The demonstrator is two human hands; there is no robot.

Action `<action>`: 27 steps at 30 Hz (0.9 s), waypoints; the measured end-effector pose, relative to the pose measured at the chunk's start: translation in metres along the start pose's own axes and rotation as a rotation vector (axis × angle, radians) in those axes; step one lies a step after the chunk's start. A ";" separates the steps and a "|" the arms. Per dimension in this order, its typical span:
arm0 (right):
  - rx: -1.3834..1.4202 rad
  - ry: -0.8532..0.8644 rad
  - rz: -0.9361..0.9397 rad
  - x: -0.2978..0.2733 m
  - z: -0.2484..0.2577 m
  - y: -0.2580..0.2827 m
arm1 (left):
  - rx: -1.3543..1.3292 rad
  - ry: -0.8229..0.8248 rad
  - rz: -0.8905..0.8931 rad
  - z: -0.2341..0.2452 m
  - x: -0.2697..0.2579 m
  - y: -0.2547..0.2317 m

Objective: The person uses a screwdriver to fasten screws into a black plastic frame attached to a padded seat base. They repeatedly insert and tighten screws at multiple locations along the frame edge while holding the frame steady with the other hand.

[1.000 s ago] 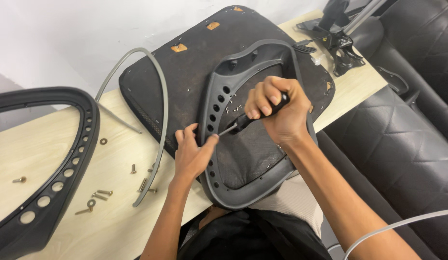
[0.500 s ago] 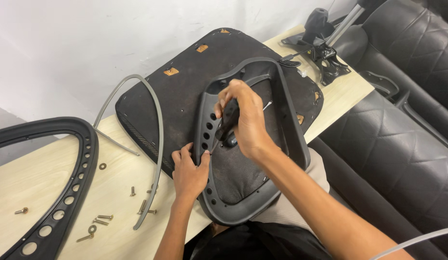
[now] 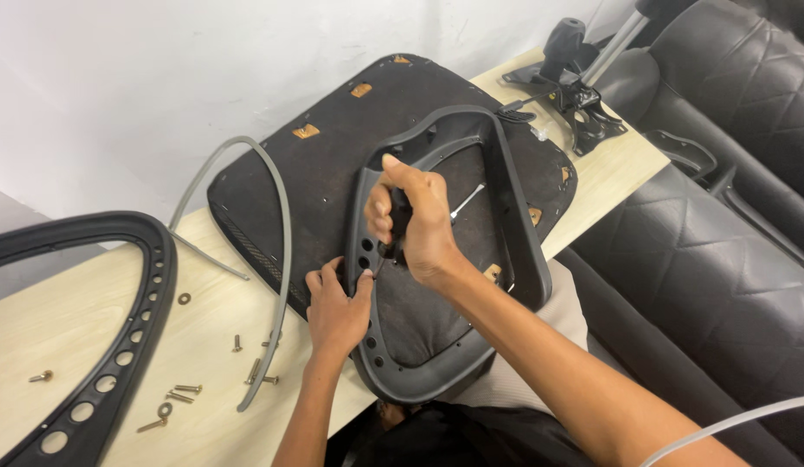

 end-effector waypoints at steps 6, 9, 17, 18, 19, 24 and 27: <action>-0.112 -0.160 0.098 0.008 0.011 0.014 | 0.053 -0.007 0.013 -0.004 0.004 0.001; -0.237 -0.320 0.030 0.010 0.024 0.016 | 0.045 -0.024 0.002 -0.002 0.004 -0.002; -0.040 -0.109 0.007 0.010 0.025 0.010 | 0.067 0.002 0.031 -0.006 0.006 0.002; -0.032 -0.066 0.015 0.009 0.025 0.010 | 0.068 0.000 0.025 -0.008 0.007 0.003; -0.040 -0.034 0.029 0.008 0.025 0.012 | 0.070 -0.017 0.003 -0.008 0.008 0.001; -0.122 -0.036 0.096 -0.001 0.021 0.016 | 0.059 -0.040 0.009 -0.008 0.009 0.005; -0.237 -0.142 0.179 0.001 0.024 0.022 | 0.060 -0.051 0.020 -0.005 0.006 0.004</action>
Point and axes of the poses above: each hand's wrist, its own x-axis towards the middle knuckle, its own z-axis out of the back of the hand, y = z × x, the point moved 7 cm from there along x, towards the middle knuckle, and after that the axes turned 13 degrees about z, right-handed, at the moved point
